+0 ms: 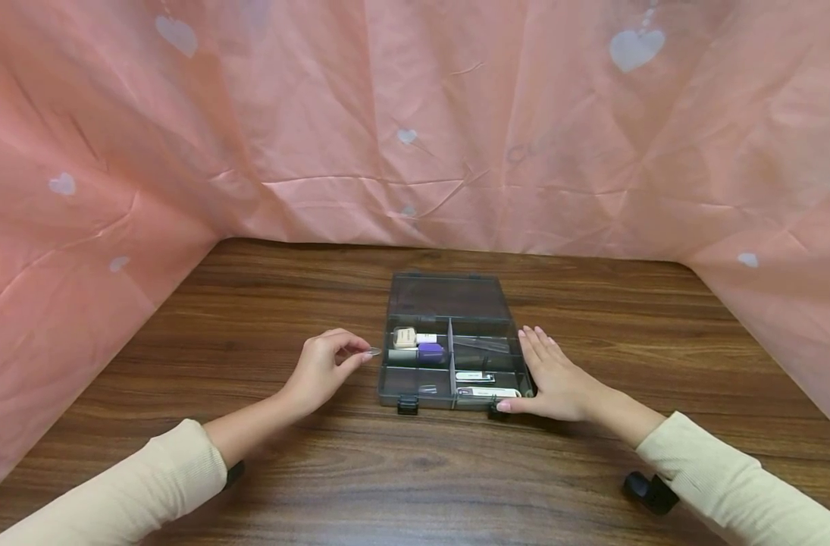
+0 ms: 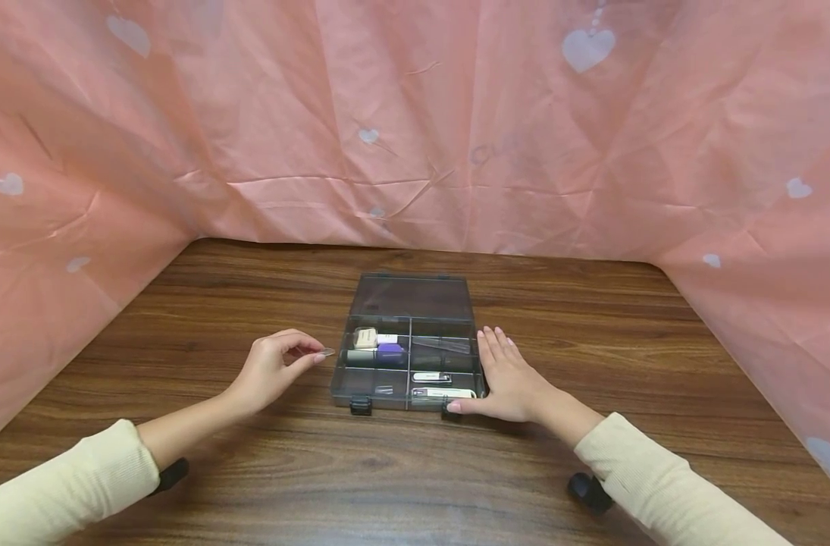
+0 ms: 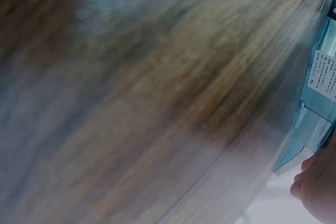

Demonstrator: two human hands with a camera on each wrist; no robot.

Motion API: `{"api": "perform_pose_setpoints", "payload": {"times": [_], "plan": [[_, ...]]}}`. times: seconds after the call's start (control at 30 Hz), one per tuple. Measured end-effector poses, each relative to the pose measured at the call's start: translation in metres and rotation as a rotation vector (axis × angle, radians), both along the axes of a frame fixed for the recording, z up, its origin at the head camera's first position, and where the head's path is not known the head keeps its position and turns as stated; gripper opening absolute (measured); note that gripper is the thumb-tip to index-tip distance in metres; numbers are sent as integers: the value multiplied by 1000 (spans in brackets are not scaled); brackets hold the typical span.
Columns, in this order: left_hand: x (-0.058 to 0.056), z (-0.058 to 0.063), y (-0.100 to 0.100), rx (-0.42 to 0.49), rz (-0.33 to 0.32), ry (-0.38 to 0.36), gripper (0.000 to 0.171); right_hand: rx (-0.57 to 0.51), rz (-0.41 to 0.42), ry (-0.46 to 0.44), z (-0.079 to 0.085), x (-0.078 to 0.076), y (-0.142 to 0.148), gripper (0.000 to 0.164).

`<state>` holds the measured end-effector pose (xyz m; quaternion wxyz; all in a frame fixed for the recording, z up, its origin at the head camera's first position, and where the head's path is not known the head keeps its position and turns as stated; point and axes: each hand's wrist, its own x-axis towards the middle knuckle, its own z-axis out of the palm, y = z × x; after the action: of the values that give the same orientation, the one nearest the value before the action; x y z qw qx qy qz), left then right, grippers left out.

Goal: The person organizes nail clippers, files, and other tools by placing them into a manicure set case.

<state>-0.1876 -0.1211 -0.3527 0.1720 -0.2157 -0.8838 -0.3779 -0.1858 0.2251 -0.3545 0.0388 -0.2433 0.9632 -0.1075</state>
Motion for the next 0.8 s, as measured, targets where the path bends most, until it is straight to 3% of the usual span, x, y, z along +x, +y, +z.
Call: {"api": "perform_pose_setpoints", "payload": {"times": [0.23,0.43,0.57,0.8], "plan": [[-1,0,15,19,-67,5,8,-8,-2,0,-1,1,0,114],[-2,-1,28,-36,-156,-8,7,-9,-4,-5,-4,0,1,114],[-2,0,34,-175,-189,-5,6,-10,-3,-4,-5,-1,2,114],[-5,2,43,-460,-181,59,4,-3,-9,-17,-4,-3,1,115]]}}
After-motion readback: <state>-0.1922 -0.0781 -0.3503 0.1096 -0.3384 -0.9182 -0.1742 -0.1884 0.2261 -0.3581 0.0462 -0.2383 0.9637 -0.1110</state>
